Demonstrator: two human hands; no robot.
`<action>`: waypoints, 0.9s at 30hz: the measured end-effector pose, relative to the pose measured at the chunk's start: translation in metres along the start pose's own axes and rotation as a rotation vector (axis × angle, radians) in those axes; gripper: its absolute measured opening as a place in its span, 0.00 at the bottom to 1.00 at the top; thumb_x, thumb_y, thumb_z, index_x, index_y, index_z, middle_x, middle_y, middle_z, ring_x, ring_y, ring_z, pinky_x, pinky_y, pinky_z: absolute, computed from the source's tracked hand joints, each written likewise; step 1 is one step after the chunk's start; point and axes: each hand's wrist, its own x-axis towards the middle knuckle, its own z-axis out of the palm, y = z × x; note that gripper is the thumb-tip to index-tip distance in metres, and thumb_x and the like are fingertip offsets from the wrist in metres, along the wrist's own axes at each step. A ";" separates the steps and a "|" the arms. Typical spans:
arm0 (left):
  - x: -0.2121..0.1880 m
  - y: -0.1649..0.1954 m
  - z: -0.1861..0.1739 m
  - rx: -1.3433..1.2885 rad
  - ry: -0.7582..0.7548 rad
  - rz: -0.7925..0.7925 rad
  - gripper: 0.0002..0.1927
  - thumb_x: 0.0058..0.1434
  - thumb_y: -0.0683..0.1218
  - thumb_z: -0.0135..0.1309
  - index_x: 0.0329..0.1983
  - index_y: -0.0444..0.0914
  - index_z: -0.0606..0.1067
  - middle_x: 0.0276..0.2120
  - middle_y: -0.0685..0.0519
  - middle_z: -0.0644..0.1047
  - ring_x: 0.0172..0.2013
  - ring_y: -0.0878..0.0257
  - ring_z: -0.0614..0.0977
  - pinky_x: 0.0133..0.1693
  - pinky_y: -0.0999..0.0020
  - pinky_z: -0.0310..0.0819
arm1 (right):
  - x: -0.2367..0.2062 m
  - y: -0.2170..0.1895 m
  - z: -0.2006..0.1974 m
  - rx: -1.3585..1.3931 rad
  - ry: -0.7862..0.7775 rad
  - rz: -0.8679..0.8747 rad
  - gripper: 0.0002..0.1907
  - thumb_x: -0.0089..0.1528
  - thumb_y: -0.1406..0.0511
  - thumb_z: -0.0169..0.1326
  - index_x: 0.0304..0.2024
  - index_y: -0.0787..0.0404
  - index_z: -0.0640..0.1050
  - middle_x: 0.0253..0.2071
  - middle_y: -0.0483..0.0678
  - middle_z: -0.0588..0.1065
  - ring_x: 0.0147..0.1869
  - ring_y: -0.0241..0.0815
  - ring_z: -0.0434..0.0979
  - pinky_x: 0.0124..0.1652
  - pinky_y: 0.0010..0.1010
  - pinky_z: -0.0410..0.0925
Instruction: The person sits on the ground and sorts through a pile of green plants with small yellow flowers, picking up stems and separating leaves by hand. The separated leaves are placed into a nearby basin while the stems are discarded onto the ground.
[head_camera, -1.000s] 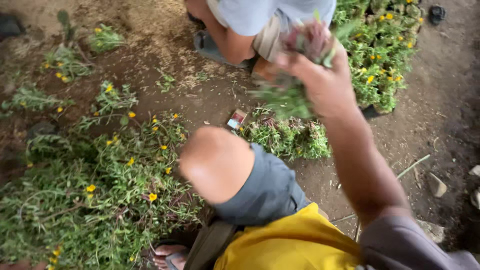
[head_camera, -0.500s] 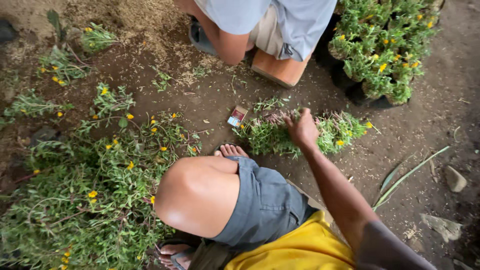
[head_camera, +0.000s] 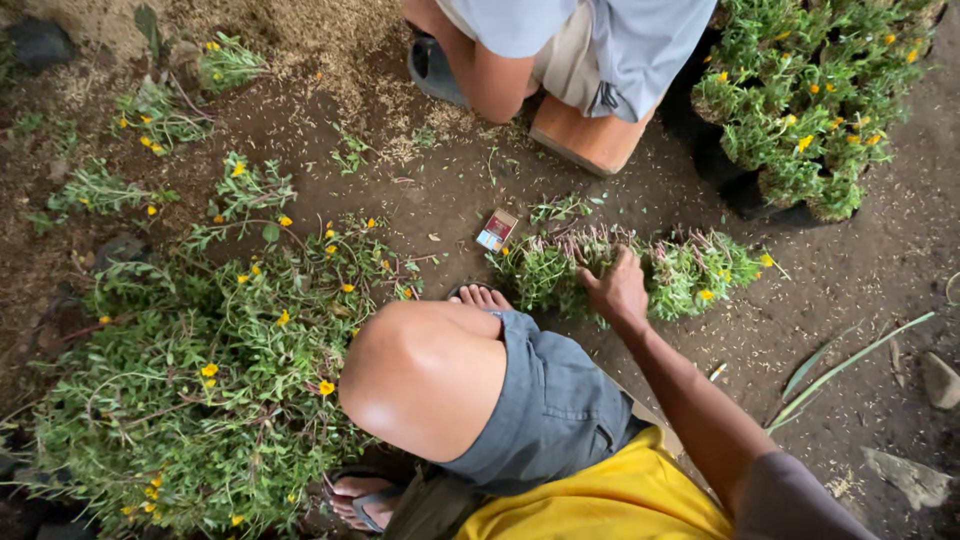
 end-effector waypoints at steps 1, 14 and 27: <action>0.000 0.002 0.003 0.002 -0.001 -0.006 0.26 0.62 0.48 0.58 0.63 0.36 0.73 0.56 0.49 0.77 0.53 0.58 0.77 0.51 0.56 0.72 | -0.003 -0.003 -0.011 -0.008 -0.013 -0.016 0.51 0.54 0.46 0.65 0.68 0.66 0.57 0.61 0.61 0.65 0.61 0.57 0.70 0.53 0.50 0.68; -0.049 -0.003 -0.037 0.013 0.038 0.037 0.23 0.63 0.48 0.59 0.60 0.37 0.76 0.54 0.50 0.80 0.50 0.61 0.78 0.48 0.57 0.72 | 0.022 -0.112 0.012 -0.089 -0.003 -0.780 0.35 0.55 0.49 0.65 0.58 0.62 0.74 0.57 0.61 0.73 0.62 0.64 0.71 0.56 0.53 0.66; -0.106 -0.058 -0.083 -0.406 0.073 0.366 0.26 0.64 0.56 0.60 0.59 0.36 0.75 0.40 0.53 0.81 0.46 0.66 0.82 0.55 0.67 0.76 | -0.044 -0.246 0.026 -0.195 -0.306 -1.358 0.44 0.53 0.52 0.69 0.64 0.65 0.66 0.64 0.65 0.67 0.67 0.63 0.67 0.60 0.51 0.64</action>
